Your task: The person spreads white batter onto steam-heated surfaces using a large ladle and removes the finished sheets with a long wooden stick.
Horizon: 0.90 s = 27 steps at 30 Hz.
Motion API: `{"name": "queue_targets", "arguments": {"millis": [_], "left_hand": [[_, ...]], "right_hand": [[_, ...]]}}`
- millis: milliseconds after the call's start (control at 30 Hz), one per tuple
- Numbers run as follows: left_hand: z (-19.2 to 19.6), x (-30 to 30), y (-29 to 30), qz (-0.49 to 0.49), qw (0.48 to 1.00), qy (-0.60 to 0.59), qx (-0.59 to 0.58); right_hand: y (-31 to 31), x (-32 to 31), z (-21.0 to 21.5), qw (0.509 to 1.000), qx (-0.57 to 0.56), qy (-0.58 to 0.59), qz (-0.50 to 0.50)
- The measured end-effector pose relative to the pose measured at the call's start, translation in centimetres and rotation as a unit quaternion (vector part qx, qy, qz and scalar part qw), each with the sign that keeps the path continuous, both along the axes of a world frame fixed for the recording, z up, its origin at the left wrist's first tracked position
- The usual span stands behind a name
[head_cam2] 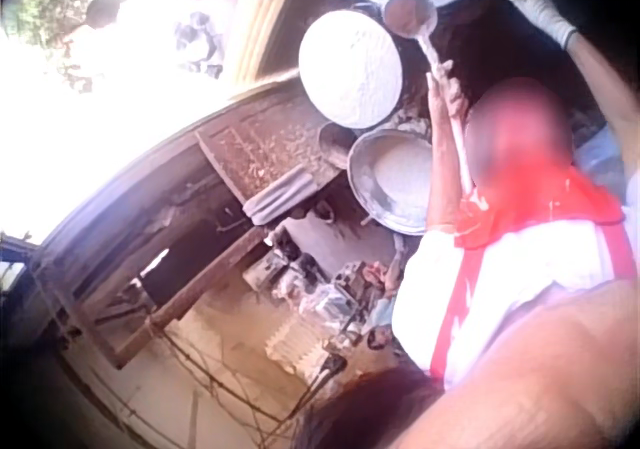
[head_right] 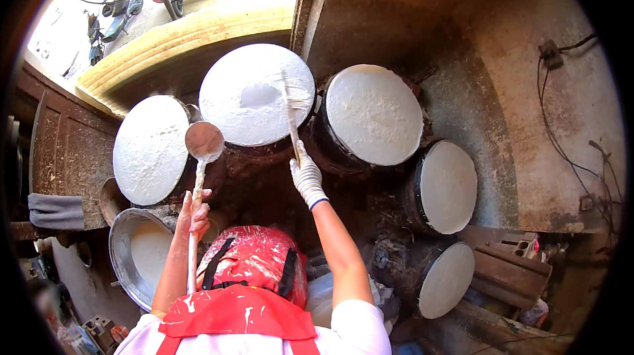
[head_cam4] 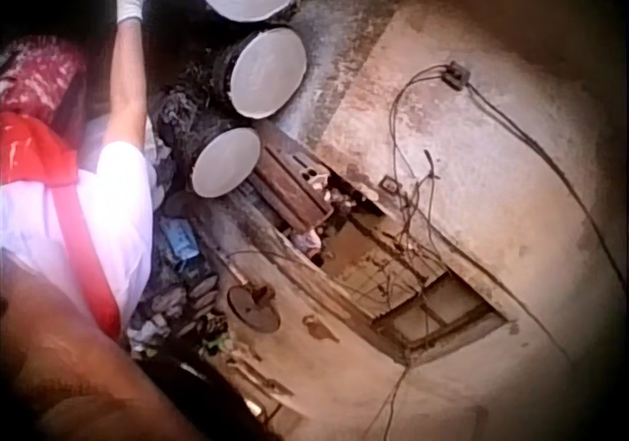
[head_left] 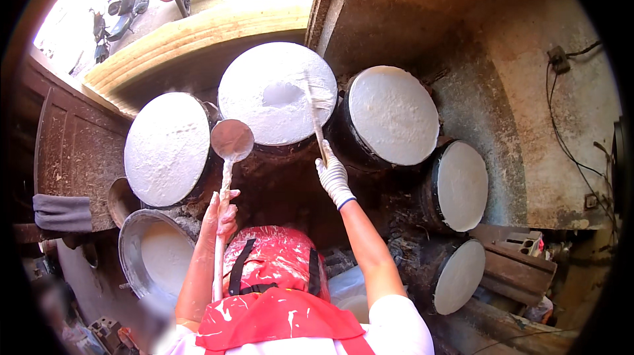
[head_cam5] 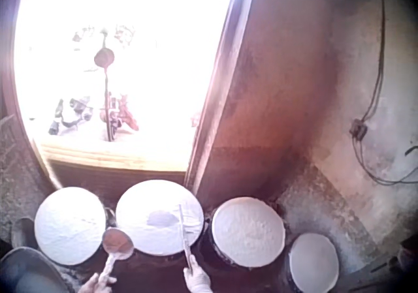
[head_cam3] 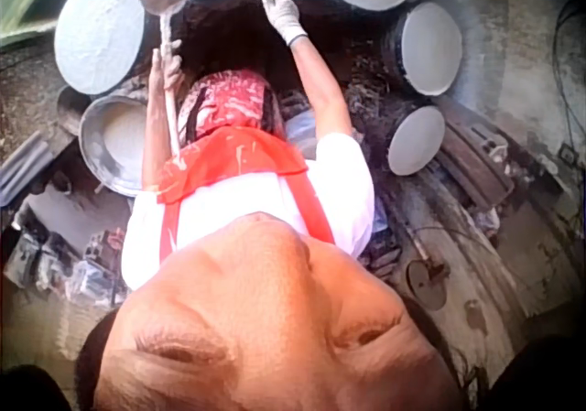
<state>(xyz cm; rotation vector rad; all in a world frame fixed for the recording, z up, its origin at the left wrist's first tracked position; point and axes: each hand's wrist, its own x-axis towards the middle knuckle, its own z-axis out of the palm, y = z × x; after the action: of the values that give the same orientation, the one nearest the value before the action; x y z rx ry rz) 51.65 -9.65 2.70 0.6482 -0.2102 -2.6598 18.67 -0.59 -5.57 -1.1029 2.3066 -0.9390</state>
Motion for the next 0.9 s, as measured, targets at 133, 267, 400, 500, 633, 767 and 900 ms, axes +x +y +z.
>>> {"name": "queue_targets", "arguments": {"millis": [133,267,400,500,633,767,900], "left_hand": [[0.4,0.4,0.2,-0.007,0.999,-0.028,-0.018],[0.3,1.0,0.2,-0.011,0.999,-0.029,-0.029],[0.5,1.0,0.2,-0.005,0.999,-0.036,-0.025],[0.9,1.6,0.2,0.005,0.999,-0.035,-0.030],[0.4,2.0,0.4,0.013,0.999,-0.022,-0.027],[0.6,2.5,0.7,0.028,0.999,-0.044,-0.012],[0.9,2.2,0.8,0.024,0.999,-0.024,-0.017]], "right_hand": [[2.3,1.0,-1.5,0.992,-0.110,-0.019,-0.061],[1.7,3.7,-2.5,0.990,-0.111,-0.053,-0.069],[-1.8,4.5,-3.2,0.983,-0.134,-0.122,-0.035],[-2.4,1.9,-2.7,0.979,-0.156,-0.099,-0.083],[-3.1,0.4,-4.1,0.986,-0.158,-0.029,-0.053],[-4.6,3.3,0.1,0.998,-0.009,-0.060,0.013],[0.4,3.1,-0.2,0.988,-0.141,0.046,-0.044]]}}
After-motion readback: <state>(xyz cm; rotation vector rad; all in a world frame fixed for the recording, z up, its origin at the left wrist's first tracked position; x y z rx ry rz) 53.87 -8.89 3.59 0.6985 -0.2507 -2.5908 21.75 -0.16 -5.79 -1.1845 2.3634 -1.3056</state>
